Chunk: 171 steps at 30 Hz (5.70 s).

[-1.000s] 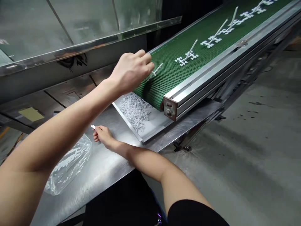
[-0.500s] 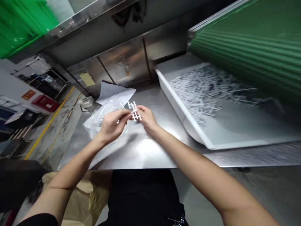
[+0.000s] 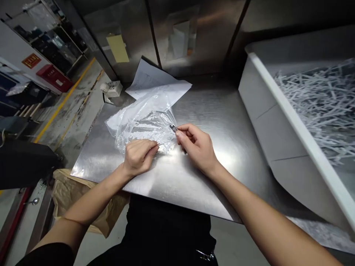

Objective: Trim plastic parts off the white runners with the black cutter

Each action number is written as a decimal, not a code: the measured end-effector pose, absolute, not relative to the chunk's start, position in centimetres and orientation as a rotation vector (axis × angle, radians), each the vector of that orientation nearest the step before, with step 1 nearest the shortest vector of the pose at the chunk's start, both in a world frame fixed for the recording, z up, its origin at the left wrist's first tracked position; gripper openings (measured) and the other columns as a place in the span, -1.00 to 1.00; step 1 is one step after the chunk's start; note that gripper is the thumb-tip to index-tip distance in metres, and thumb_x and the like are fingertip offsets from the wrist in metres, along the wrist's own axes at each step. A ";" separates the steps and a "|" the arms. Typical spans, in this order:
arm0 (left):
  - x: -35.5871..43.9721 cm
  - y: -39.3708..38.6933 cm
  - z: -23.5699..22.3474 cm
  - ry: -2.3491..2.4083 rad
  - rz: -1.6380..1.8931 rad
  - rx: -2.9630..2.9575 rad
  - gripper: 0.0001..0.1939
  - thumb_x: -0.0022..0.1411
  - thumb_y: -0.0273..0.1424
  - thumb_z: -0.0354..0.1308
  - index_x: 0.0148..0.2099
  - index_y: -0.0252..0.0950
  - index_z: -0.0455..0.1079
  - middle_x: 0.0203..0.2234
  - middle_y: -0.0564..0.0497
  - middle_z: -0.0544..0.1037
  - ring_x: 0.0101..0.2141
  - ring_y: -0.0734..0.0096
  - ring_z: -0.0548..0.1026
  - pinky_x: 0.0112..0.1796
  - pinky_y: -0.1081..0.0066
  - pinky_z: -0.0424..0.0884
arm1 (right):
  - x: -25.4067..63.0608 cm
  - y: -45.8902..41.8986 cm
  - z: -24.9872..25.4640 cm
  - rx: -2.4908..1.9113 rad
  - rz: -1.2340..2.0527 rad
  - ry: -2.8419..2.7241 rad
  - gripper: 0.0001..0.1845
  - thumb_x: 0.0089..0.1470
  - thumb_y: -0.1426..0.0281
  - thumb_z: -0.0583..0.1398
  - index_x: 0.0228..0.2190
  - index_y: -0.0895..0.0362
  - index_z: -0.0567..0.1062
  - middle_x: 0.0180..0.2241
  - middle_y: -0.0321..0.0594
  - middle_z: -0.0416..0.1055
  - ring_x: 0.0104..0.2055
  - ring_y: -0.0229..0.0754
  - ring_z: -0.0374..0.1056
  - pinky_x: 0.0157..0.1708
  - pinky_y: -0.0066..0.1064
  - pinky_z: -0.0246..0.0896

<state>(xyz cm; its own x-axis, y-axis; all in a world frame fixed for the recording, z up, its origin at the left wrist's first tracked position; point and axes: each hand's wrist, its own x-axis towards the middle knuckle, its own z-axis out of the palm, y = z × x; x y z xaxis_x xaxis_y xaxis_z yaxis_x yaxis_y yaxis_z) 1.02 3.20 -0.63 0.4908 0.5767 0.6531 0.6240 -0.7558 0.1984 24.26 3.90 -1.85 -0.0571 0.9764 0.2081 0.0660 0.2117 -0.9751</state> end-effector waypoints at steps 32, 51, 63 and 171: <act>1.2 3.4 -1.2 -0.936 -1.129 -2.698 -0.84 0.38 -0.63 0.09 -0.17 -0.31 0.45 -0.45 0.05 0.59 -0.46 0.44 0.51 -0.42 0.37 0.34 | 24.7 3.1 -0.6 -0.933 0.513 -1.871 -0.84 0.41 0.47 0.24 -0.03 0.05 0.55 -0.25 -0.24 0.58 -0.31 -0.13 0.49 -0.30 -0.28 0.34; 1.1 3.4 -1.0 -0.932 -1.152 -2.688 -0.85 0.40 -0.62 0.09 -0.16 -0.30 0.42 -0.44 0.05 0.59 -0.44 0.45 0.52 -0.40 0.38 0.33 | 25.1 3.0 0.0 -0.953 0.575 -1.844 -0.86 0.43 0.43 0.24 -0.02 0.03 0.56 -0.27 -0.25 0.57 -0.34 -0.14 0.48 -0.32 -0.25 0.34; 1.2 3.4 -1.1 -0.915 -1.141 -2.688 -0.83 0.40 -0.61 0.06 -0.17 -0.29 0.43 -0.44 0.04 0.60 -0.45 0.44 0.53 -0.40 0.37 0.35 | 25.0 3.2 -0.1 -0.896 0.522 -1.906 -0.83 0.42 0.47 0.24 -0.01 0.04 0.55 -0.24 -0.24 0.59 -0.29 -0.14 0.51 -0.29 -0.27 0.35; 0.9 3.5 -0.7 -1.133 -1.096 -2.597 -0.80 0.46 -0.61 0.02 -0.18 -0.30 0.41 -0.45 0.05 0.55 -0.45 0.45 0.48 -0.41 0.37 0.27 | 24.8 3.3 -0.5 -1.153 0.932 -1.489 -0.74 0.35 0.19 0.30 -0.09 0.09 0.66 -0.38 -0.24 0.52 -0.42 -0.17 0.35 -0.39 -0.27 0.24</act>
